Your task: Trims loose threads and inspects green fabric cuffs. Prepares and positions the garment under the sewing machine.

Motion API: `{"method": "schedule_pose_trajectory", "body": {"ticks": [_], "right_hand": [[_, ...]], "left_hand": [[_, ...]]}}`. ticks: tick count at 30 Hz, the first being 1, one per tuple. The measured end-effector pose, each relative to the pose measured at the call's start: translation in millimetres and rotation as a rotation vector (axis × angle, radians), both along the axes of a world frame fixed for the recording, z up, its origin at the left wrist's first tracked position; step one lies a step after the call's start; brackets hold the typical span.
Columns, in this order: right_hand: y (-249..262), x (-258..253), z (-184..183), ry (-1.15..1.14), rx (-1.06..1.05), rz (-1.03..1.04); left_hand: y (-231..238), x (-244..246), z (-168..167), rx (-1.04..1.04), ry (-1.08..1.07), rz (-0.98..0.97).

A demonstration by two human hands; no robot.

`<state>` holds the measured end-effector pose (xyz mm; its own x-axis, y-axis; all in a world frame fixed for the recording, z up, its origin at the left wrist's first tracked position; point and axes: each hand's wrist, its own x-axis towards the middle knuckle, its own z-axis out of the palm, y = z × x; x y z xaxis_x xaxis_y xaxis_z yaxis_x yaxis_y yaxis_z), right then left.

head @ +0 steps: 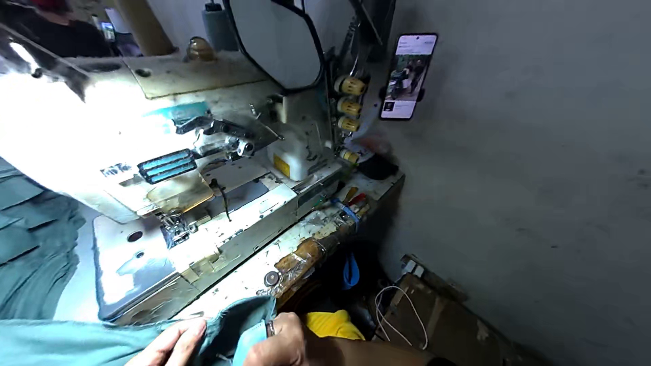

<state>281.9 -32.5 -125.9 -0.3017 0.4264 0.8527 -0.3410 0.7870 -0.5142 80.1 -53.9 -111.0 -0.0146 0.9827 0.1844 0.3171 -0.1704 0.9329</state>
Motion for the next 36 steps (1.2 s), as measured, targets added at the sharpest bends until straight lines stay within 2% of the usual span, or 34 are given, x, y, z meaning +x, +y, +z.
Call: {"method": "schedule_pose_trajectory", "body": {"ticks": [3, 9, 11, 13, 14, 15, 17, 19, 20, 22, 24, 26, 31, 36], "right_hand": [[5, 16, 4, -0.027, 0.022, -0.107], [63, 33, -15, -0.210, 0.061, -0.631], [76, 34, -20, -0.500, 0.037, -0.733], [79, 35, -10, -0.945, -0.172, -0.643], [82, 34, -8, -1.072, -0.229, -0.602], [84, 34, -10, -1.091, -0.230, -0.604], [82, 38, -14, -0.991, -0.200, -0.644], [78, 38, -23, -0.724, -0.124, -0.685], [74, 35, -24, -0.555, -0.102, -0.653], [63, 28, -15, -0.339, -0.154, -0.407], [53, 21, -3, -0.337, -0.212, -0.114], [51, 15, 2, -0.379, -0.222, 0.004], [51, 11, 1, -0.347, -0.320, 0.051], [51, 9, -3, -0.336, -0.350, 0.008]], "left_hand": [[1, 0, 1, -0.013, -0.010, 0.009], [-2, 5, 7, 0.014, 0.015, 0.019], [-4, 7, 9, 0.034, -0.015, -0.002], [-5, 7, 12, 0.046, -0.016, -0.013], [-7, 7, 14, 0.045, -0.019, -0.010], [-8, 7, 16, 0.042, -0.022, -0.005], [-9, 7, 16, 0.031, -0.035, 0.006], [-8, 6, 15, 0.016, -0.045, 0.011], [-7, 5, 15, 0.014, -0.050, 0.002], [-5, 4, 13, 0.018, -0.057, -0.024], [-5, 5, 13, 0.026, -0.083, -0.059], [-6, 3, 15, 0.044, -0.077, -0.097], [-12, -13, 16, 0.092, 0.020, -0.095], [-12, -23, 9, 0.125, 0.020, -0.034]]}}
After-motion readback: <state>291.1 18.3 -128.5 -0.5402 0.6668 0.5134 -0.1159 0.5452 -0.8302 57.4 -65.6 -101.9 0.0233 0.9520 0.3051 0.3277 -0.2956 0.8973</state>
